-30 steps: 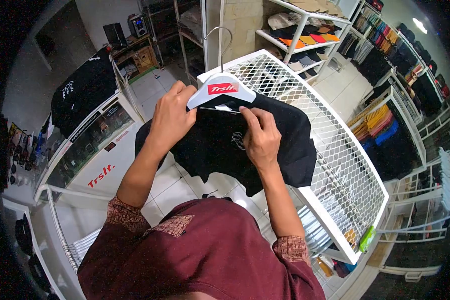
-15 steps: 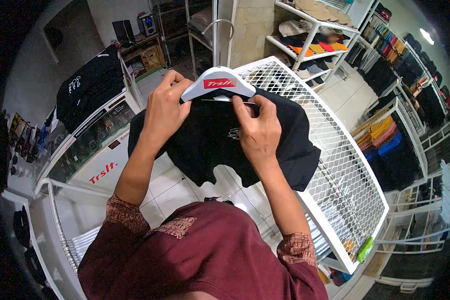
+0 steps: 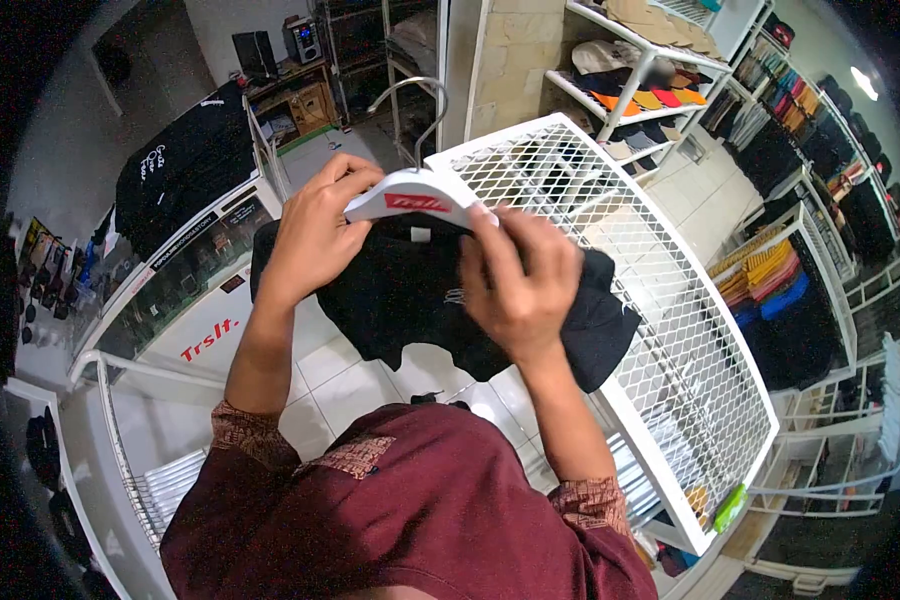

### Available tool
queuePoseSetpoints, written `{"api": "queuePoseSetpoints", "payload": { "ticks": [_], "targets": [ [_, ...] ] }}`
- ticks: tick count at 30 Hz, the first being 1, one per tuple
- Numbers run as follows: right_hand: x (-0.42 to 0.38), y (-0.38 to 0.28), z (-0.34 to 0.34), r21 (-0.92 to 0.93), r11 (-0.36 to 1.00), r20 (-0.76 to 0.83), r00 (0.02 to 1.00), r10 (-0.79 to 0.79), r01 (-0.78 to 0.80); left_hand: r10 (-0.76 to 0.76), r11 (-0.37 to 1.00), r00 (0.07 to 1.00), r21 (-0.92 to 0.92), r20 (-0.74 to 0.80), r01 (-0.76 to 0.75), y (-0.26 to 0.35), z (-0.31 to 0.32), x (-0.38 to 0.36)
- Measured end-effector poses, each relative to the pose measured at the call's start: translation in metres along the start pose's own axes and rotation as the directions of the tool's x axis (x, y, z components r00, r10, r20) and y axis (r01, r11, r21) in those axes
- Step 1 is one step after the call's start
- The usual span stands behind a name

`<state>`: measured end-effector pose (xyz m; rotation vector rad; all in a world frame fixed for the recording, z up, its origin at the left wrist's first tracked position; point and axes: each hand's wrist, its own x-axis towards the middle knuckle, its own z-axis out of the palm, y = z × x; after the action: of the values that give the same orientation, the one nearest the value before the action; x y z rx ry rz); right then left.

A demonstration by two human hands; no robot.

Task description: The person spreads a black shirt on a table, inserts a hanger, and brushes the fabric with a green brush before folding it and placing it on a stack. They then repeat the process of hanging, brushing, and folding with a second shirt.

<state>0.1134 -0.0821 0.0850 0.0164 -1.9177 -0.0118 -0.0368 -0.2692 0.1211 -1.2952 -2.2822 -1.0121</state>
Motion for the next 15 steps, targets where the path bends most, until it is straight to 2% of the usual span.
{"api": "queuePoseSetpoints", "payload": {
  "ticks": [2, 4, 5, 6, 8, 10, 12, 15],
  "targets": [
    [0.012, 0.008, -0.014, -0.146, 0.988, 0.077, 0.995, 0.058, -0.046, 0.034, 0.998, 0.998, -0.055, 0.057, -0.030, -0.003, -0.008, 0.002],
    [0.005, 0.027, -0.031, -0.059, 0.993, 0.386, 0.915, 0.120, -0.106, 0.090, 0.994, 0.992, -0.074, 0.087, -0.083, -0.002, -0.014, 0.009],
    [0.006, 0.030, -0.039, -0.033, 0.980, 0.425, 0.885, 0.190, -0.194, 0.027, 0.995, 0.992, -0.101, 0.120, -0.015, 0.005, -0.016, 0.016],
    [0.007, 0.030, -0.049, -0.013, 0.971, 0.374, 0.899, 0.226, -0.239, 0.049, 0.993, 0.990, -0.110, 0.129, -0.034, 0.016, -0.018, 0.023],
    [0.008, 0.027, -0.077, -0.097, 0.936, 0.378, 0.858, 0.348, -0.337, 0.157, 0.958, 0.969, -0.266, 0.191, -0.102, 0.043, -0.011, 0.038],
    [-0.001, 0.031, -0.108, -0.176, 0.906, 0.359, 0.832, 0.423, -0.385, 0.300, 0.871, 0.939, -0.450, 0.168, -0.198, 0.076, 0.014, 0.049],
    [-0.015, 0.037, -0.141, -0.268, 0.860, 0.327, 0.799, 0.504, -0.433, 0.347, 0.803, 0.895, -0.582, 0.280, -0.129, 0.110, 0.044, 0.060],
    [-0.043, 0.041, -0.192, -0.324, 0.786, 0.221, 0.766, 0.604, -0.526, 0.512, 0.715, 0.777, -0.683, 0.365, -0.150, 0.159, 0.087, 0.071]
  ]
}}
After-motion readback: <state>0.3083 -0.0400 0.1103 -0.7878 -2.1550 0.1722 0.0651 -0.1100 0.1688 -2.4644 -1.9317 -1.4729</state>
